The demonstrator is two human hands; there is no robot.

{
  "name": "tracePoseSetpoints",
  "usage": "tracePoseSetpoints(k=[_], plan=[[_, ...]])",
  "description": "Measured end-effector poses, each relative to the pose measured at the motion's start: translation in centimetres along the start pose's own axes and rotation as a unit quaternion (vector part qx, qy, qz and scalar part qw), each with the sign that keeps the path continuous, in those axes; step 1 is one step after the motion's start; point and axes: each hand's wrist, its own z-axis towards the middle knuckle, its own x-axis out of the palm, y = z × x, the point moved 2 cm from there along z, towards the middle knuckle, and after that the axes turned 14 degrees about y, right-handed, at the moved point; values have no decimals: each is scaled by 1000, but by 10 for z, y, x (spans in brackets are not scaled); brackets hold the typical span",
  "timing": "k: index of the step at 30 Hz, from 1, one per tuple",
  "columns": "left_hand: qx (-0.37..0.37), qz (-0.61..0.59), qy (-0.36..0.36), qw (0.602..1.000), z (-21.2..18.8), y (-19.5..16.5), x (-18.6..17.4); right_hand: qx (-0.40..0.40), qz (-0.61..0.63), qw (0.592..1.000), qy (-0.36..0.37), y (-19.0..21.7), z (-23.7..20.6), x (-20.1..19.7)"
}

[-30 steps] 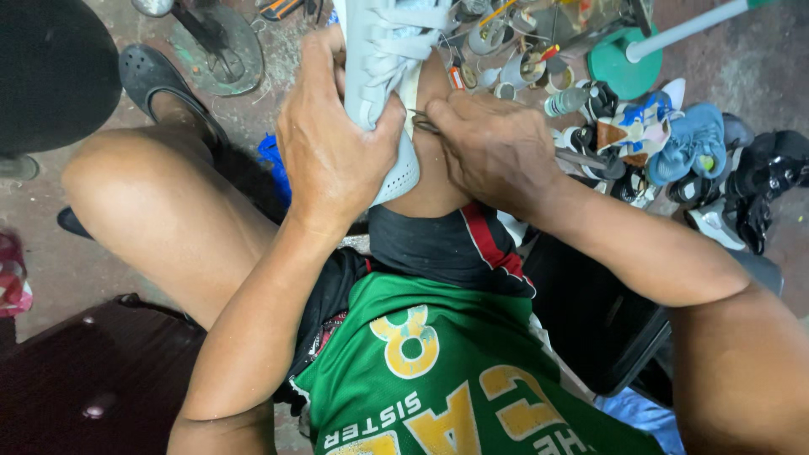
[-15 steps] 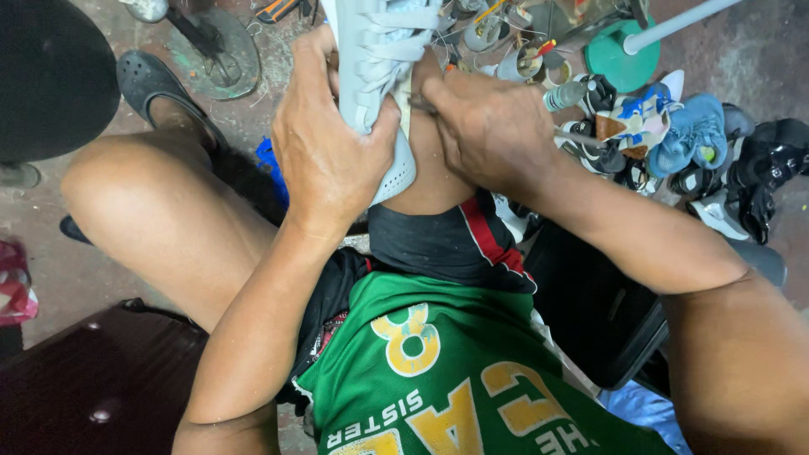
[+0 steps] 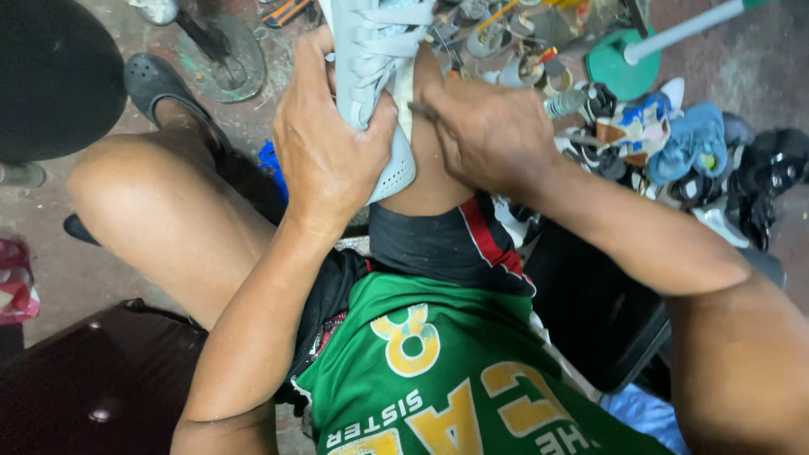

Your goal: The person uses a pointed awl to work along the sole edge of a white sneaker, then wipes the shoe with a cloth. The person repeatedly pokes and scrapes the midsole area and finishes by wiping the upper and sole.

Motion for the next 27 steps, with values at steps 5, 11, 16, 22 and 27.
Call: tracePoseSetpoints(k=[5,11,16,22,27], plan=[[-25,11,4,1000,4,2,2,-18,-3,1000,5,8,-2,-3],[-23,-47,-1,999,-2,11,-9,113,268,956,41,-16,1,-18],[-38,-88,-5,995,-7,7,-15,27,378,924,-43,-34,0,-14],[-54,-119,2,991,0,-7,-9,90,354,929,-62,-26,4,-2],[-20,-138,-6,990,4,-12,-1,100,328,936,-77,-22,7,-2]])
